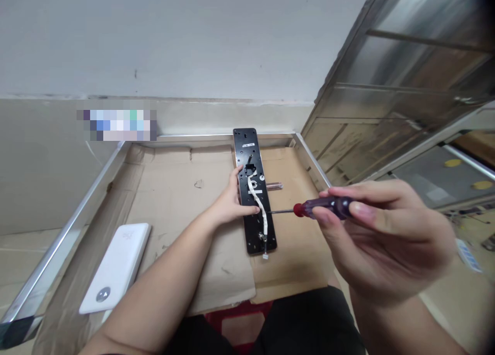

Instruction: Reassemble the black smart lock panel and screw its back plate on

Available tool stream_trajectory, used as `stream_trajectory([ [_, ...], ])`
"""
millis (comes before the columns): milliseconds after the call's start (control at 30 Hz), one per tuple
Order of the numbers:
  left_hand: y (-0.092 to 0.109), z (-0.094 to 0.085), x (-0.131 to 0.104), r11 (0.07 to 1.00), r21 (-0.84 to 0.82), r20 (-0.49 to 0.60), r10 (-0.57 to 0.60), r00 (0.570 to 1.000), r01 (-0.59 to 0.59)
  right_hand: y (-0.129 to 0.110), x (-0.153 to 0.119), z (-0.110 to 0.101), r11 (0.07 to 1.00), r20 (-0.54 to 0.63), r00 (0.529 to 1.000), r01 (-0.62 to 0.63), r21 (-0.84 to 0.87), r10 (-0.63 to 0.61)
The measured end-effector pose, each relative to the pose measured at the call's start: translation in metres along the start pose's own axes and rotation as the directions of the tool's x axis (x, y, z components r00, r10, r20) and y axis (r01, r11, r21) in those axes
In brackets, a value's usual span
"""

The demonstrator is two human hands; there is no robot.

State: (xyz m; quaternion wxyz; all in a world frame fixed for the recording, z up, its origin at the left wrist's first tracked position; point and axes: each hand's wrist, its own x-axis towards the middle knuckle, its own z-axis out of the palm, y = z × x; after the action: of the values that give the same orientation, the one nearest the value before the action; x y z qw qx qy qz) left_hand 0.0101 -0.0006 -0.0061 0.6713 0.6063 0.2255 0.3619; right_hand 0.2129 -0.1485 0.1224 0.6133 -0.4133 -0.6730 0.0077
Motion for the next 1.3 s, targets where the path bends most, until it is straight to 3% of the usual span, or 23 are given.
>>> stream_trajectory([
  [133, 0.0, 0.001, -0.001, 1.0, -0.021, -0.002, -0.007, 1.0, 0.007, 0.001, 0.013, 0.003, 0.987, 0.062, 0.992, 0.099, 0.125, -0.107],
  [267, 0.0, 0.001, -0.001, 0.999, -0.034, 0.002, -0.011, 1.0, 0.011, 0.011, 0.016, 0.003, 0.938, 0.214, 0.972, 0.015, 0.347, -0.095],
  [367, -0.002, 0.0, -0.001, 0.999, -0.035, 0.005, -0.017, 1.0, 0.017, 0.017, 0.015, 0.004, 0.923, 0.267, 0.964, -0.098, 0.372, -0.005],
  [500, -0.003, -0.002, 0.0, 0.999, -0.036, 0.007, -0.015, 1.0, 0.015, 0.018, 0.014, 0.006, 0.932, 0.315, 0.937, -0.243, 0.271, 0.153],
  [933, 0.002, 0.003, -0.001, 0.999, -0.042, 0.002, -0.005, 1.0, 0.005, 0.008, -0.008, 0.018, 0.974, 0.066, 0.974, -0.221, 0.041, 0.218],
  [1133, 0.002, 0.003, -0.001, 1.0, -0.029, -0.013, -0.003, 1.0, 0.003, 0.002, -0.011, 0.024, 0.972, 0.008, 0.972, -0.235, 0.008, 0.234],
  [1300, -0.002, 0.0, 0.0, 1.0, -0.011, -0.017, 0.0, 1.0, -0.001, 0.0, -0.012, 0.029, 0.978, -0.12, 0.97, -0.207, 0.031, 0.209],
])
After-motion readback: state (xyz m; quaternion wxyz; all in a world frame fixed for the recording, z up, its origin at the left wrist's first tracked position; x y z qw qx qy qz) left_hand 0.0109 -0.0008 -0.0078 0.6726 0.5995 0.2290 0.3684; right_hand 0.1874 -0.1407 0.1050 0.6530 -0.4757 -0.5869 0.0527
